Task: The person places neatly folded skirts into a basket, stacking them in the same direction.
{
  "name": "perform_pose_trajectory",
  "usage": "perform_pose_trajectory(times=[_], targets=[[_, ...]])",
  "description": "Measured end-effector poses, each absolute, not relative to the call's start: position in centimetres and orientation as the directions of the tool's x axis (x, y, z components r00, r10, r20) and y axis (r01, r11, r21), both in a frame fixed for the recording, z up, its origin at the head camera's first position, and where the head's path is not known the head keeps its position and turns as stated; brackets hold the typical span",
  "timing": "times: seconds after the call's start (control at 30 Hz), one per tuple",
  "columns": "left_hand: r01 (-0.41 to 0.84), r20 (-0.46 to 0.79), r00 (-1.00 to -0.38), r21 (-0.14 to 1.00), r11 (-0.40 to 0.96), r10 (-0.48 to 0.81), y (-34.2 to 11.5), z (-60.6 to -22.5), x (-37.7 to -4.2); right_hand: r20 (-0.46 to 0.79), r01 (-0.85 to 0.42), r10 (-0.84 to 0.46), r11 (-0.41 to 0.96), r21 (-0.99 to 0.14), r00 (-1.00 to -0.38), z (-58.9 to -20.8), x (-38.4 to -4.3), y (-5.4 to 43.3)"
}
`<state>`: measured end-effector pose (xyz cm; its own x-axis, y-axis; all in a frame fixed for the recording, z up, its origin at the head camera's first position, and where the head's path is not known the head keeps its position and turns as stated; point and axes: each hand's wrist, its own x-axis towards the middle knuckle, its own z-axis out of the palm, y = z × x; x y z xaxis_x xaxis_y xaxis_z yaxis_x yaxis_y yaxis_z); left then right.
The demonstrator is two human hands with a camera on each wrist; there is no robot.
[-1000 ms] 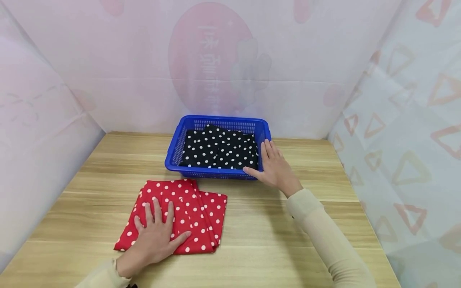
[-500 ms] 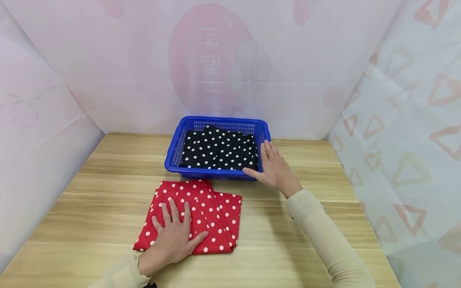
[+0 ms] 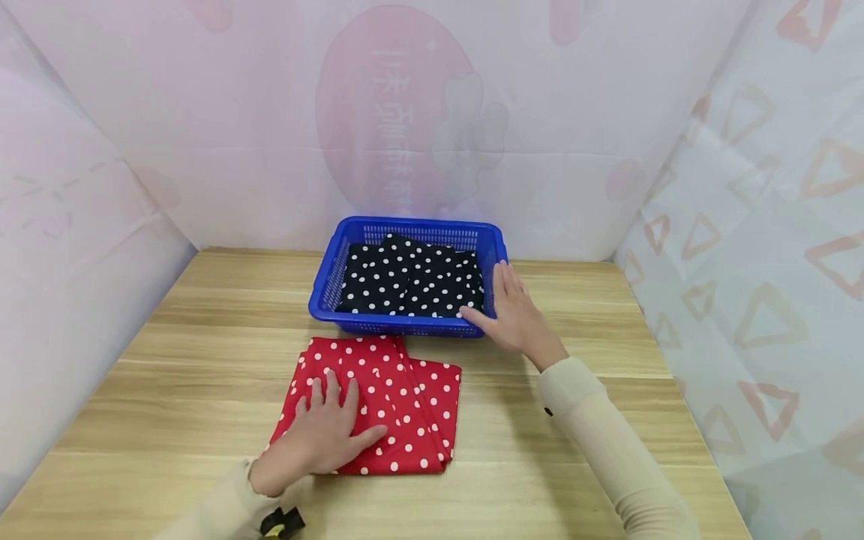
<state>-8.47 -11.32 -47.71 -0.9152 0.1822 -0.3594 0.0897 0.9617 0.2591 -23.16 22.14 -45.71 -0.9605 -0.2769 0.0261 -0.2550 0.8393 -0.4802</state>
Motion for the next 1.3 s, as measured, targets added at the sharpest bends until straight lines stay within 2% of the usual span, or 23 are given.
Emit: perform_pose_trajectory(times=[0.1,0.17,0.37,0.57,0.73,0.9,1.03,1.3], targets=[[0.116,-0.341,-0.911,0.323,0.939,0.230,-13.0,-46.6,-9.0,0.060,-0.233,-0.254,0.738,-0.634,-0.965,-45.6,-23.0,22.3],[0.125,-0.294,-0.924,0.376,0.918,0.246,-14.2,-46.0,-9.3,0.065,-0.203,-0.218,0.703,-0.681,-0.974,-45.0,-22.3,22.5],[0.074,-0.178,-0.963,0.542,0.837,0.200,-18.0,-44.5,-9.9,-0.013,-0.069,-0.095,0.798,-0.599,-0.995,-40.9,-18.3,22.8],[-0.009,-0.230,-0.962,0.558,0.830,0.144,-21.8,-43.6,-10.6,-0.035,-0.123,-0.177,0.797,-0.591,-0.984,-38.8,-14.2,22.0],[-0.051,-0.288,-0.946,0.576,0.816,0.145,-23.7,-44.0,-10.9,-0.163,-0.117,-0.270,0.781,-0.613,-0.949,-40.0,-12.8,20.8],[-0.129,-0.372,-0.915,0.632,0.764,0.153,-24.4,-44.8,-11.1,-0.325,-0.026,-0.288,0.784,-0.621,-0.901,-42.7,-12.3,20.0],[-0.200,-0.422,-0.894,0.681,0.705,0.154,-24.7,-45.3,-11.6,-0.393,0.054,-0.283,0.750,-0.659,-0.875,-44.5,-12.0,19.7],[-0.313,-0.466,-0.858,0.808,0.500,0.215,-24.7,-46.2,-12.3,-0.449,0.245,-0.302,0.527,-0.814,-0.841,-46.2,-12.2,19.1]])
